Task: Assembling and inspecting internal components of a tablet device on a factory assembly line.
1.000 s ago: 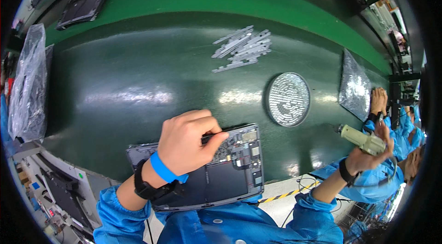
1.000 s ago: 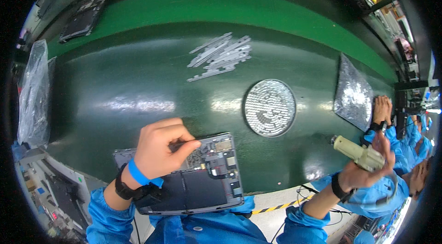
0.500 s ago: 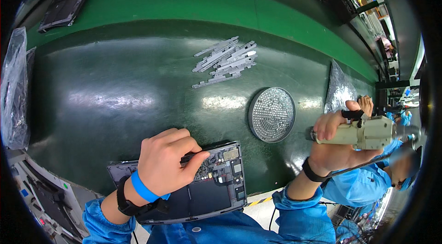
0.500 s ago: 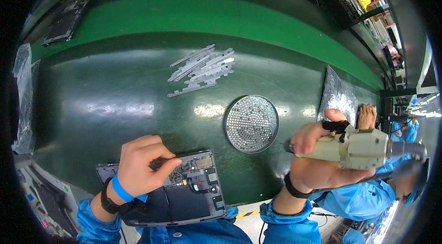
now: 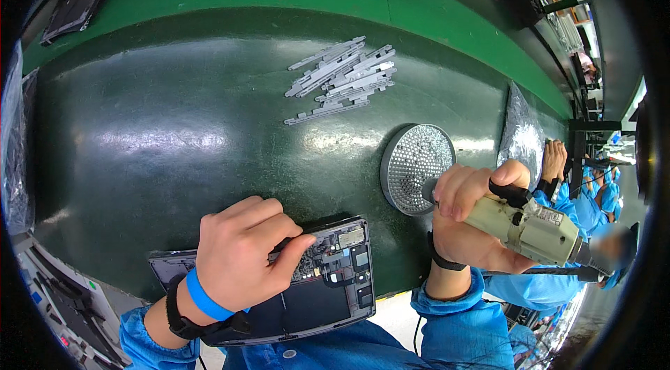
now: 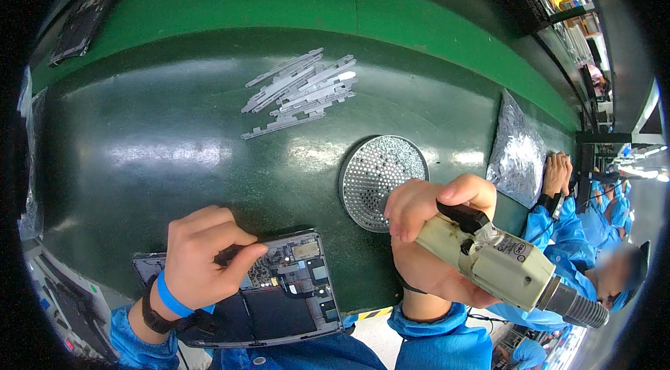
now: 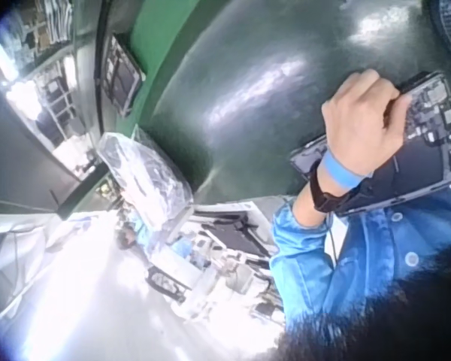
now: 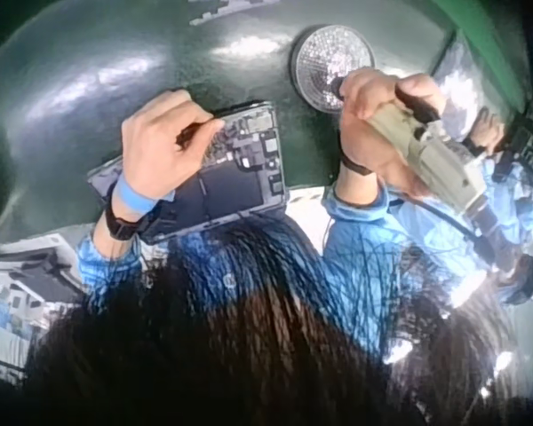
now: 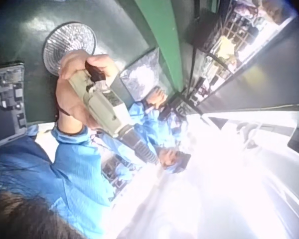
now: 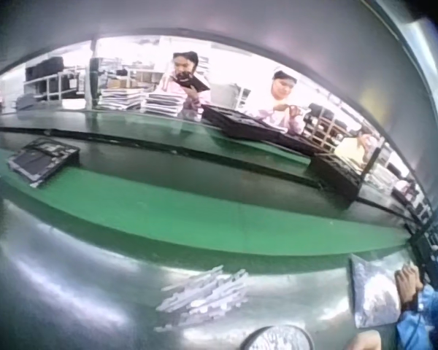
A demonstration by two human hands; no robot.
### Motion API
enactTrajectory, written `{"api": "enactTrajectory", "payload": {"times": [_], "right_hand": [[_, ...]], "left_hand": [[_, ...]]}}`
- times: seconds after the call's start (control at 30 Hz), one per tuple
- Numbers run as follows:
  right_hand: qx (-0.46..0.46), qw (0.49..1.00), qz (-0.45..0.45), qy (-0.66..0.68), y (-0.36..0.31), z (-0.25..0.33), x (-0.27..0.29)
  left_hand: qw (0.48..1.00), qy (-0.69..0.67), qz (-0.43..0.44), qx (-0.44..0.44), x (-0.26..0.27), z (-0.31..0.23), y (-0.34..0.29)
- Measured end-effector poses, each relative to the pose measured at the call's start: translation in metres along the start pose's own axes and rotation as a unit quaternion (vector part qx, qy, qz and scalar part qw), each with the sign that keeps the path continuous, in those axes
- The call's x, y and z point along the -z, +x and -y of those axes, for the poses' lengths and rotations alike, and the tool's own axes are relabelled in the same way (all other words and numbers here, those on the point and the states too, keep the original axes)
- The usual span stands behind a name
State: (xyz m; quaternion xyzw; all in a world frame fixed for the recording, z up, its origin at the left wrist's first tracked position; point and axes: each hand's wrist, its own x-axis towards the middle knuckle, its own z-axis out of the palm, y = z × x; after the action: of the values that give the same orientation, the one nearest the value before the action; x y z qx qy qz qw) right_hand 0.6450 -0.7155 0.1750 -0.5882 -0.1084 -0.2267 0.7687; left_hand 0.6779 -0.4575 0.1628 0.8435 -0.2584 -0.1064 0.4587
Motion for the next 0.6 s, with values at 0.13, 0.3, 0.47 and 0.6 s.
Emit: {"api": "enactTrajectory", "payload": {"times": [0.13,0.3,0.47,0.6], "right_hand": [[-0.019,1.0,-0.005,0.004,0.001,0.0,0.003],[-0.018,1.0,-0.013,-0.001,0.001,-0.002,0.0],[0.039,0.996,-0.057,-0.065,-0.001,0.01,-0.017],[0.103,0.991,-0.08,-0.037,-0.011,0.038,-0.071]], "left_hand": [[1.0,0.001,-0.002,-0.008,-0.001,0.001,0.001],[1.0,-0.007,-0.009,-0.001,0.0,0.0,0.0],[1.0,-0.006,0.0,-0.014,-0.001,0.003,0.0],[1.0,0.001,-0.005,-0.025,-0.002,0.002,-0.003]]}}
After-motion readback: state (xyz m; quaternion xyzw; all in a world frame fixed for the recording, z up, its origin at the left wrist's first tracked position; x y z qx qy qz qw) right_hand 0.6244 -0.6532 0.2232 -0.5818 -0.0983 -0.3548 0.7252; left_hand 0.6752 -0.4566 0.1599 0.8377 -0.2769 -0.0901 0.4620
